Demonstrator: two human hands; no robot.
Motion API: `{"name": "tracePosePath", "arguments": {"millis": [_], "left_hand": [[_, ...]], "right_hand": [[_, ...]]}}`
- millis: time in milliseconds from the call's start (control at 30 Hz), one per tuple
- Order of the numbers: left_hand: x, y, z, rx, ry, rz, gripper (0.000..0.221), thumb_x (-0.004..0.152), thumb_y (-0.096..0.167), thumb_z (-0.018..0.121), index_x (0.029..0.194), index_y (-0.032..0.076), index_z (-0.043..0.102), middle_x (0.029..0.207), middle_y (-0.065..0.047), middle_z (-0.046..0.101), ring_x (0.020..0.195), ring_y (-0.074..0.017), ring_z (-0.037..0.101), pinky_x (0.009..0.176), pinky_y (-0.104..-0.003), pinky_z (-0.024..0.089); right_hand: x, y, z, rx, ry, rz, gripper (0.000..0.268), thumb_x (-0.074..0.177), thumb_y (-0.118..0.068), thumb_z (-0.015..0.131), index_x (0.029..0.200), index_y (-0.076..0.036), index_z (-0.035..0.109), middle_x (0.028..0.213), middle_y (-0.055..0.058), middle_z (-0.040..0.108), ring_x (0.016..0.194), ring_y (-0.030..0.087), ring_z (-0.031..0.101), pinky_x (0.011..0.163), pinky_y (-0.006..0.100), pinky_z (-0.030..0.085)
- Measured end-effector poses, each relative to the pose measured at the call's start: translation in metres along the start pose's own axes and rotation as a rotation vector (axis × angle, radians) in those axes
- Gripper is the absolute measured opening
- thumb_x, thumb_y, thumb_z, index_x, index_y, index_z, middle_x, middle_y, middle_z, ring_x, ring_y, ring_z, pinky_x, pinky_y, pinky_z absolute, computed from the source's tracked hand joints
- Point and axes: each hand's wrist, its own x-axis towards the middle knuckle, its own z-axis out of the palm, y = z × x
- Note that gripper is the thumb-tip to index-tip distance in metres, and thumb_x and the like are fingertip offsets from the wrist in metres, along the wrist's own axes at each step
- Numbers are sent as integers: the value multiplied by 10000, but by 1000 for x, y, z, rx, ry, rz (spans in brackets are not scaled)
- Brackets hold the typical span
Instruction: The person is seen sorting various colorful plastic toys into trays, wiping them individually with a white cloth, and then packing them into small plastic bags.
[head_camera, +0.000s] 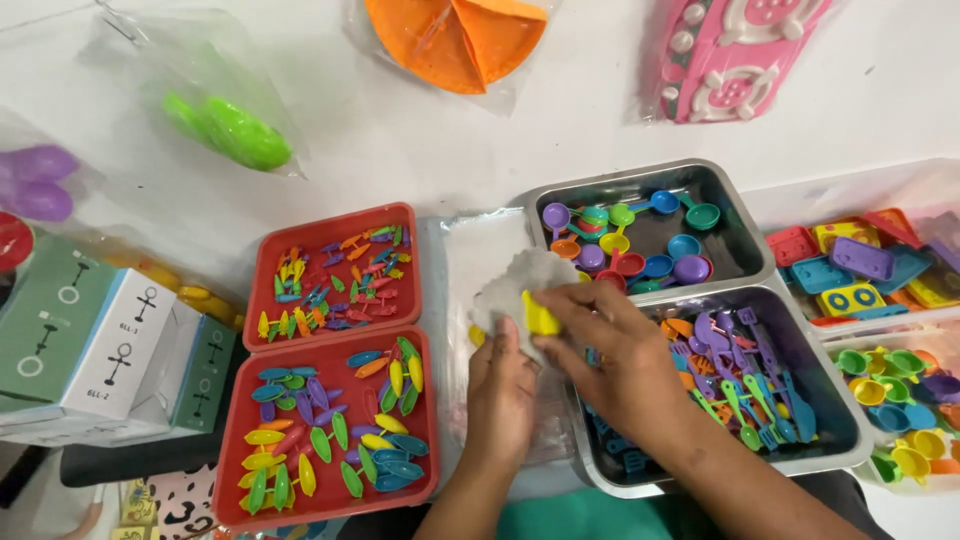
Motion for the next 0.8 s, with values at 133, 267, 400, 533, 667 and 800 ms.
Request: {"name": "tracePosePath", "arguments": {"millis": [133,267,400,533,667,800], "left_hand": [[-3,15,9,-92,-83,-4,397,1074,321,499,1030,-61,599,878,-119,615,820,-136,570,762,-268,473],[-3,8,4,-59,-150,11,363,1070,317,507,898,4,572,821,-105,579,827,-163,569,818,-304,477],[0,12,-3,-31,-63,-8,369,1077,349,498,882,40,548,701,-12,432,625,-66,367,567,-234,302],[-5,12,9,-123,-227,-3,385,1056,332,526,1017,-43,600,1028,-191,662,1043,-243,629,1025,-382,461],[-3,16,5,-109,-206,24,337,1068,334,501,988,14,571,891,-114,599,870,-174,588,841,-332,468],[-3,15,4,-137,-153,-17,352,1054,332,535,1012,-14,589,910,-132,628,861,-171,583,835,-325,460]], "right_hand": [[-1,0,-1,-3,-19,-17,463,774,-46,821,1229,-48,733,1115,82,693,764,142,636,595,242,503],[3,5,-3,-35,63,80,426,791,-29,807,1211,-18,742,1073,92,703,757,151,634,588,248,504],[-2,0,-1,58,-48,25,445,768,-55,831,1205,-38,746,1068,66,702,756,129,631,606,236,502],[7,8,-7,-20,41,122,470,766,-31,823,1228,-29,741,987,79,681,769,154,619,634,256,501],[-1,0,-3,24,25,42,430,768,-70,846,1186,-43,753,1045,82,693,755,138,637,585,234,510],[5,2,-8,-5,9,68,477,773,-62,834,1240,-51,738,982,66,675,749,143,615,628,252,502]]}}
